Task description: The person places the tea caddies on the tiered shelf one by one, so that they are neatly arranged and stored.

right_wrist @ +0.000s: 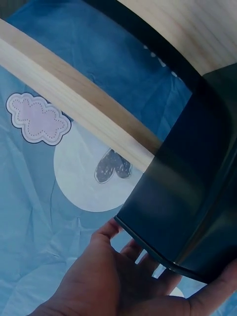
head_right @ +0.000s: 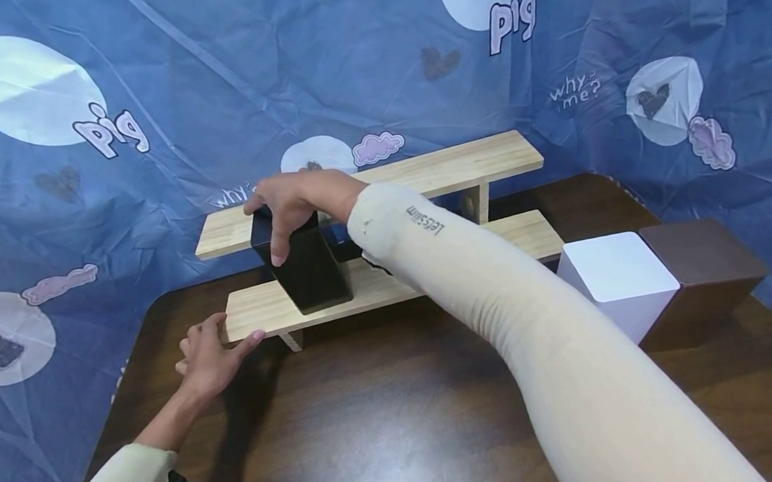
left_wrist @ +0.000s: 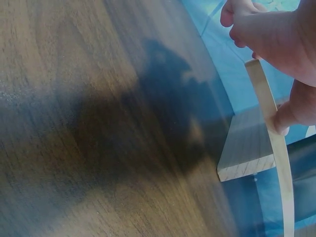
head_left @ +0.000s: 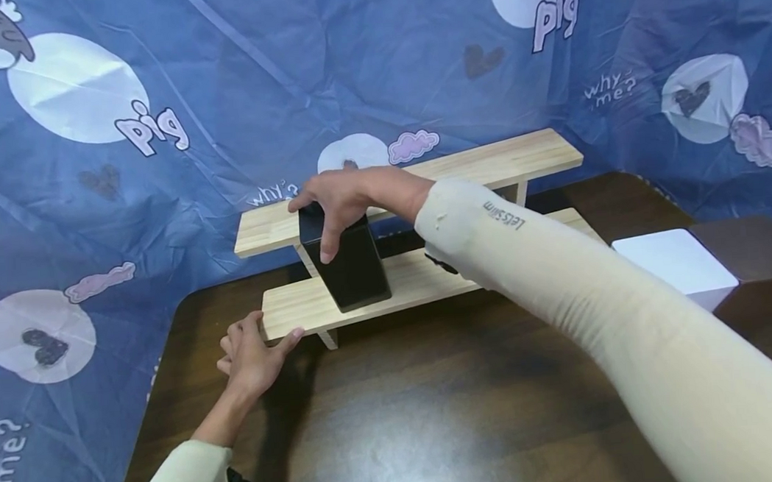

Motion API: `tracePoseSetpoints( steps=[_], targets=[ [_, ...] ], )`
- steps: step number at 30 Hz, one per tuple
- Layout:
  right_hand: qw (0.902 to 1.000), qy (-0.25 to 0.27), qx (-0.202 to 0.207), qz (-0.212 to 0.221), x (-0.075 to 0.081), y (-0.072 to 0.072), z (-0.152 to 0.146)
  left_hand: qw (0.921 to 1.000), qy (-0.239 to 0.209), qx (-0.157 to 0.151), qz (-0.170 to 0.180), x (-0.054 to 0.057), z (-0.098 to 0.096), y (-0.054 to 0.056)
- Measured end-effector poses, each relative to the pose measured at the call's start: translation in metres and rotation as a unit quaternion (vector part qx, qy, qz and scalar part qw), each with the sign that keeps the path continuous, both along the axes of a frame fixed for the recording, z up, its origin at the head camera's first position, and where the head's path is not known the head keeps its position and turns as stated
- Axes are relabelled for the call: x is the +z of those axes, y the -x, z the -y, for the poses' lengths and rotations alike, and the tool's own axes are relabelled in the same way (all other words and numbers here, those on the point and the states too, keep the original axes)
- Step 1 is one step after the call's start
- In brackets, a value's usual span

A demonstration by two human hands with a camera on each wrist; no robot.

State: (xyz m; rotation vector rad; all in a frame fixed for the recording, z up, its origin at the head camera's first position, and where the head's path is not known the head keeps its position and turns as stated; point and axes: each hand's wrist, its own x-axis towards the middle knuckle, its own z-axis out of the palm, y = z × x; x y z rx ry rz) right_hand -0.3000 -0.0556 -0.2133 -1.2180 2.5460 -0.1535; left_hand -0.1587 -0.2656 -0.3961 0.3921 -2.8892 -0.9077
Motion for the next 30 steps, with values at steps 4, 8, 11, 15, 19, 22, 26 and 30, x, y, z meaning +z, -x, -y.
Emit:
tracePoseSetpoints(
  steps=[4, 8, 11, 15, 19, 22, 26, 30],
  targets=[
    [0.9999, -0.014, 0.003, 0.003, 0.000, 0.001, -0.001, 1.0000, -0.004, -0.003, -0.002, -0.001, 0.000, 0.000],
    [0.9995, -0.027, 0.014, -0.002, 0.002, 0.000, -0.003, 1.0000, -0.004, -0.004, -0.004, -0.002, 0.000, 0.000],
    [0.9995, -0.022, 0.023, -0.001, 0.005, -0.004, -0.008, 1.0000, -0.004, -0.005, -0.005, -0.003, 0.001, 0.000],
    [0.9994, -0.003, 0.033, -0.013, 0.010, -0.011, -0.022, 1.0000, -0.005, -0.005, -0.006, -0.004, 0.001, 0.000],
    [0.9987, 0.015, 0.037, -0.033, 0.014, -0.020, -0.044, 0.9999, -0.006, -0.006, -0.011, -0.004, 0.002, 0.000],
    [0.9984, 0.027, 0.033, -0.038, 0.016, -0.027, -0.063, 0.9998, -0.007, -0.007, -0.018, -0.005, 0.002, -0.001],
    [0.9982, 0.035, 0.028, -0.040, 0.015, -0.033, -0.088, 0.9996, -0.008, -0.010, -0.024, -0.005, 0.002, -0.001],
    [0.9982, 0.037, 0.020, -0.042, 0.009, -0.037, -0.110, 0.9996, -0.009, -0.011, -0.025, -0.005, 0.003, 0.000]
  ],
)
